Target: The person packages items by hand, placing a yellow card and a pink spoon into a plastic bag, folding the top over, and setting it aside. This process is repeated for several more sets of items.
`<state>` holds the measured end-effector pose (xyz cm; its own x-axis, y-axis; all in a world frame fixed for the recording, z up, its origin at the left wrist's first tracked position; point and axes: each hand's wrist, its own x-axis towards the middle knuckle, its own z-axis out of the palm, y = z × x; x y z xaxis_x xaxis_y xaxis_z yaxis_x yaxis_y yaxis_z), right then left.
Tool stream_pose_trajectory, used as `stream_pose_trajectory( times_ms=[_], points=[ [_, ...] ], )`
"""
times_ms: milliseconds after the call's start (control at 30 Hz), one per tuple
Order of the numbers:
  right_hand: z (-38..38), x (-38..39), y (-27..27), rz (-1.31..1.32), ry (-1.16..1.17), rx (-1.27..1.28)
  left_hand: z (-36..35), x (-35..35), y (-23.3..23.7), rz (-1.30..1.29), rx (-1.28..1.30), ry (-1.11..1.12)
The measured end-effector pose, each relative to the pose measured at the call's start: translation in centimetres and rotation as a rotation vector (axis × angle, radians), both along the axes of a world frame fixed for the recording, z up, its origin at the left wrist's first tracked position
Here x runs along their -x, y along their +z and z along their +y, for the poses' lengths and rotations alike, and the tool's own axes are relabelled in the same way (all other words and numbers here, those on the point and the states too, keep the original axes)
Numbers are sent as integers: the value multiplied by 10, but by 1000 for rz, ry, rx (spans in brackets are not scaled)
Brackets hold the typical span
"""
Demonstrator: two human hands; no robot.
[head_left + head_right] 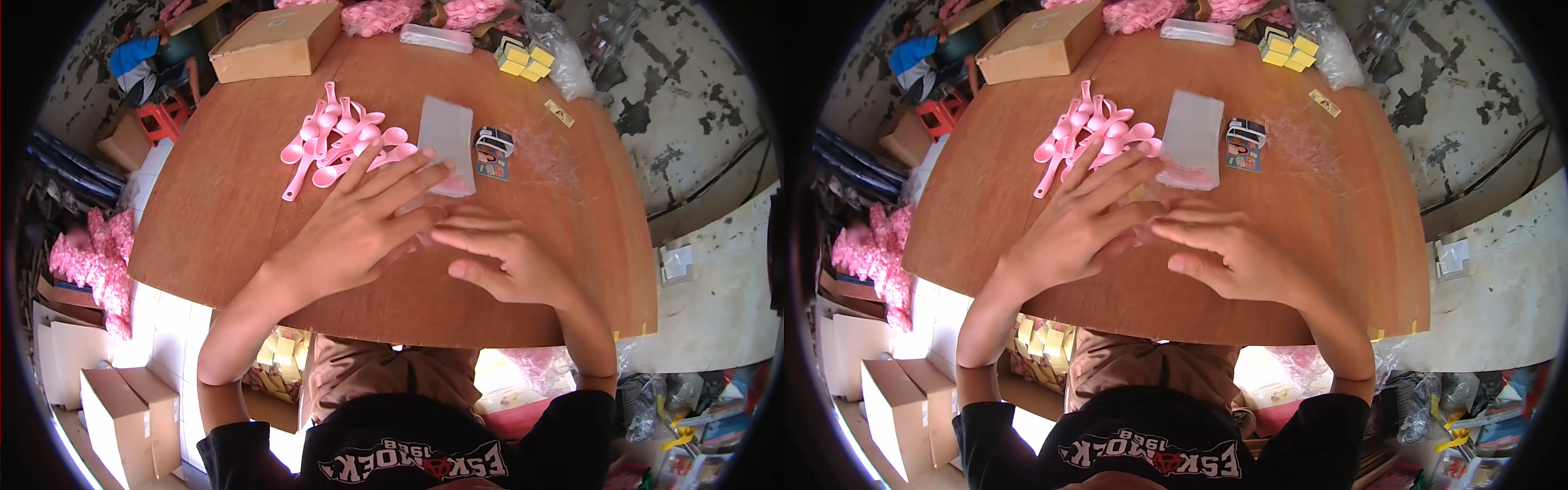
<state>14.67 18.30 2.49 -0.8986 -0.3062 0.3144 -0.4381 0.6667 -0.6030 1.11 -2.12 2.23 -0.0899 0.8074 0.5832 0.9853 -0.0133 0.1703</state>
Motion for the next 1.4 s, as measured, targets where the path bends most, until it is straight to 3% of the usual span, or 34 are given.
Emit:
stream_pose_trajectory(
  times_ms=[100, 167, 200, 233, 300, 367, 467, 700, 767, 833, 933, 1133, 1233, 1400],
  points=[
    [20, -8, 0, -186, -51, 178, 13, 15, -10, -48, -36, -209],
    [53, 9, -19, -83, -290, 116, 11, 20, -20, -516, 151, -242],
    [65, 16, -20, -121, -459, -16, 12, 22, -27, -519, 31, -289],
    [84, 23, -34, -126, -467, -16, 11, 21, -28, -524, 33, -297],
    [120, 33, -71, 179, -518, -612, 9, 22, -27, -706, 20, -223],
    [104, 21, -77, -6, -562, -696, 9, 23, -29, -776, 17, -189],
    [59, -21, -65, 40, -435, -788, 10, 25, -35, -1180, -191, -177],
    [-15, -113, -66, 96, -244, -639, 13, 26, -31, -1327, -274, -122],
    [-13, -123, -80, 324, -143, -698, 14, 28, -38, -1327, -261, -120],
    [-17, -117, -69, 398, -123, -645, 14, 28, -38, -1316, -256, -116],
    [-14, -105, -35, 481, -116, -325, 14, 24, -40, -1315, -154, -76],
    [-4, -47, -6, 537, -483, 472, 14, 9, -43, -1280, 40, -191],
    [-8, -12, 8, 518, -489, 577, 14, 3, -42, -1332, 67, -227],
    [1, -8, 2, 337, -528, 534, 11, 7, -39, -1193, -9, -267]
  ],
)
